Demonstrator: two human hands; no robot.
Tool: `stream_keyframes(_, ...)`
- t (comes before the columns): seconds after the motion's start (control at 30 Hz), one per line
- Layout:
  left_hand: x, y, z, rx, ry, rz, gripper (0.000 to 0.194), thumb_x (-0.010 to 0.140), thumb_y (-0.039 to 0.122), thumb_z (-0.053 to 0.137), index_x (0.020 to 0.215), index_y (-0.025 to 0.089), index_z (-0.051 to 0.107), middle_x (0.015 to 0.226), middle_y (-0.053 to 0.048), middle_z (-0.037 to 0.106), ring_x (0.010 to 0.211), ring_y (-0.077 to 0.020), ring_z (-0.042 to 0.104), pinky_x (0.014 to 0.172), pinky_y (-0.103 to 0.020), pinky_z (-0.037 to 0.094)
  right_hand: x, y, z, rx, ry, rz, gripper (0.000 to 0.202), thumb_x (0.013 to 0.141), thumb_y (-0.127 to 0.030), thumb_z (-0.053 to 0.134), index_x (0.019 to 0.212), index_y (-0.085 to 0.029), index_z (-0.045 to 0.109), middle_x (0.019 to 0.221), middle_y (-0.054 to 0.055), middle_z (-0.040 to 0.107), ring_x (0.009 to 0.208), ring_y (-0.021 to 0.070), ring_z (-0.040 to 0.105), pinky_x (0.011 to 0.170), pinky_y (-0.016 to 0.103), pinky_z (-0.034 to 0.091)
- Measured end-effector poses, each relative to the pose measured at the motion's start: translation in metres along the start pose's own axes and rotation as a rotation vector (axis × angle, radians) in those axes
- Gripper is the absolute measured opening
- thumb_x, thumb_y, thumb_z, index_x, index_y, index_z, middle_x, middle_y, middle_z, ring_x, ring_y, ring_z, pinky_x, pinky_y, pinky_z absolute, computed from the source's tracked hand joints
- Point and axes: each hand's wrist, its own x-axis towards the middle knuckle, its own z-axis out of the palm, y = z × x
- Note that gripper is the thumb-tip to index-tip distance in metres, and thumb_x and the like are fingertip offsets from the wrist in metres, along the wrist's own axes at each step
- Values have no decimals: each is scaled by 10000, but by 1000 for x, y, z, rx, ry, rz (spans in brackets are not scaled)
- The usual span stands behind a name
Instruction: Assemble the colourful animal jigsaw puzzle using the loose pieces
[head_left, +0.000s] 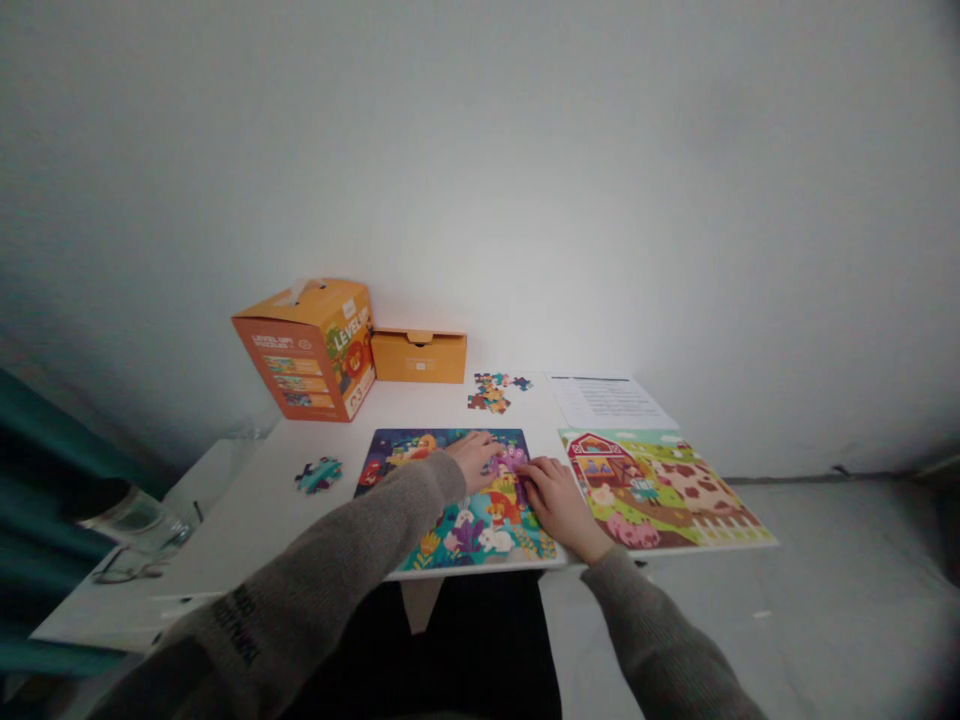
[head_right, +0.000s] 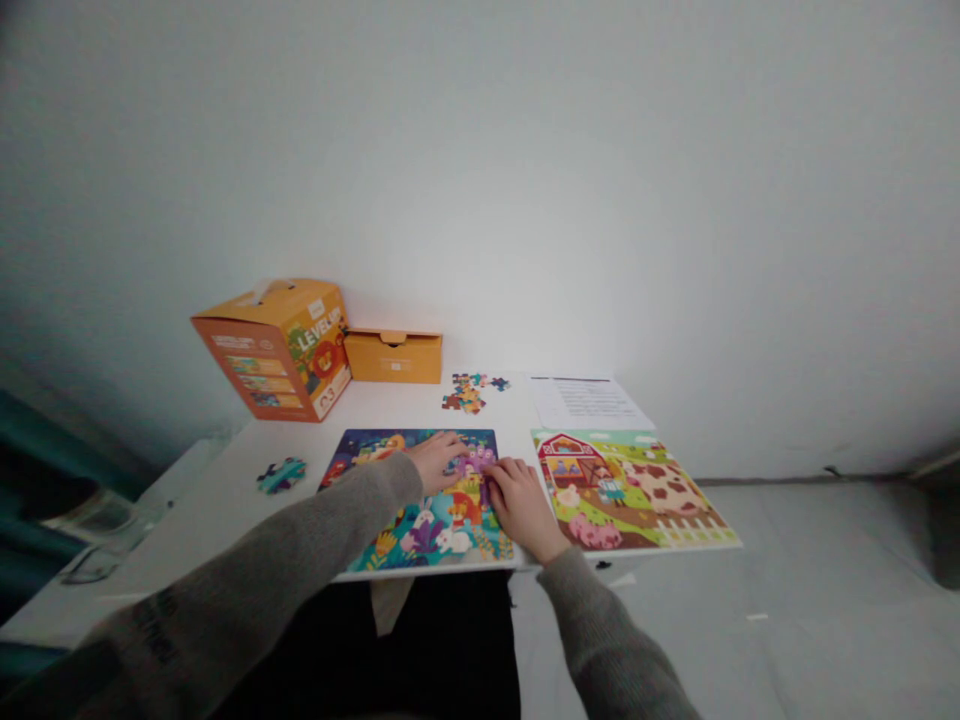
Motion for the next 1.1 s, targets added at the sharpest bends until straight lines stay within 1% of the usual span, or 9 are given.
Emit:
stream_keyframes(0.1,1,-1,3,-17,20,-22,265,847,255,643,1101,185,661,1095,-90,583,1075,-250,551,1000,-371,473,0,0,-1,-19,-10,-5,335,972,-188,476,1289,-228,577,1149,105,609,1047,257,540,900,408,448)
stream_keyframes(0.3,2,-5,10,-59,54,-39,235,872,283,638,1086,190,670,1078,-83,561,1062,-234,563,992,-357,480,1,-3,-4,-43,-40,-9,364,997,-232,457,1348,-237,554,1184,113,595,1076,261,530,916,410,441)
stream_keyframes(0.37,2,-7,11,-76,53,-43,265,863,281,645,1113,194,661,1076,-83,558,1056,-232,571,987,-354,483,2,-3,-4,-41,-46,-7,364,999,-238,456,1349,-233,555,1190,114,593,1082,261,529,919,409,440)
stream_keyframes(0.47,2,-7,10,-108,30,-60,364,806,257,687,1162,203,629,1082,-72,561,1048,-228,586,981,-345,487,2,-4,-5,-37,-47,0,362,995,-243,463,1345,-232,556,1194,114,590,1085,260,529,922,409,439)
stream_keyframes(0.57,2,-6,6,-91,16,-79,382,763,254,709,1133,213,622,1060,-58,562,1016,-223,599,950,-333,499,1,-4,-5,-32,-46,3,360,997,-244,458,1345,-237,550,1195,112,586,1086,262,525,927,408,436)
stream_keyframes(0.67,2,-7,2,-35,39,-51,357,762,255,695,1110,211,628,1067,-61,558,999,-219,600,936,-323,500,1,-3,-4,-29,-43,3,369,999,-247,450,1359,-245,532,1193,112,583,1081,266,523,926,410,434)
stream_keyframes(0.83,6,-13,4,14,36,-23,408,798,250,664,1205,231,636,1078,-64,553,1005,-219,595,929,-326,500,1,-2,-3,-30,-44,0,374,996,-249,452,1362,-247,530,1189,114,583,1077,268,521,915,414,435)
stream_keyframes(0.97,9,-14,5,25,18,-7,351,813,261,661,1163,248,685,1054,-58,545,978,-211,587,916,-320,496,2,-3,-4,-33,-52,-1,370,998,-248,450,1356,-241,543,1188,118,582,1078,270,518,917,417,434)
stream_keyframes(1.1,9,-12,2,46,23,13,334,826,257,643,1156,271,692,1043,-55,552,959,-212,576,916,-337,480,1,-4,-4,-54,-56,-5,394,996,-247,453,1382,-236,531,1191,122,579,1086,273,513,918,418,433)
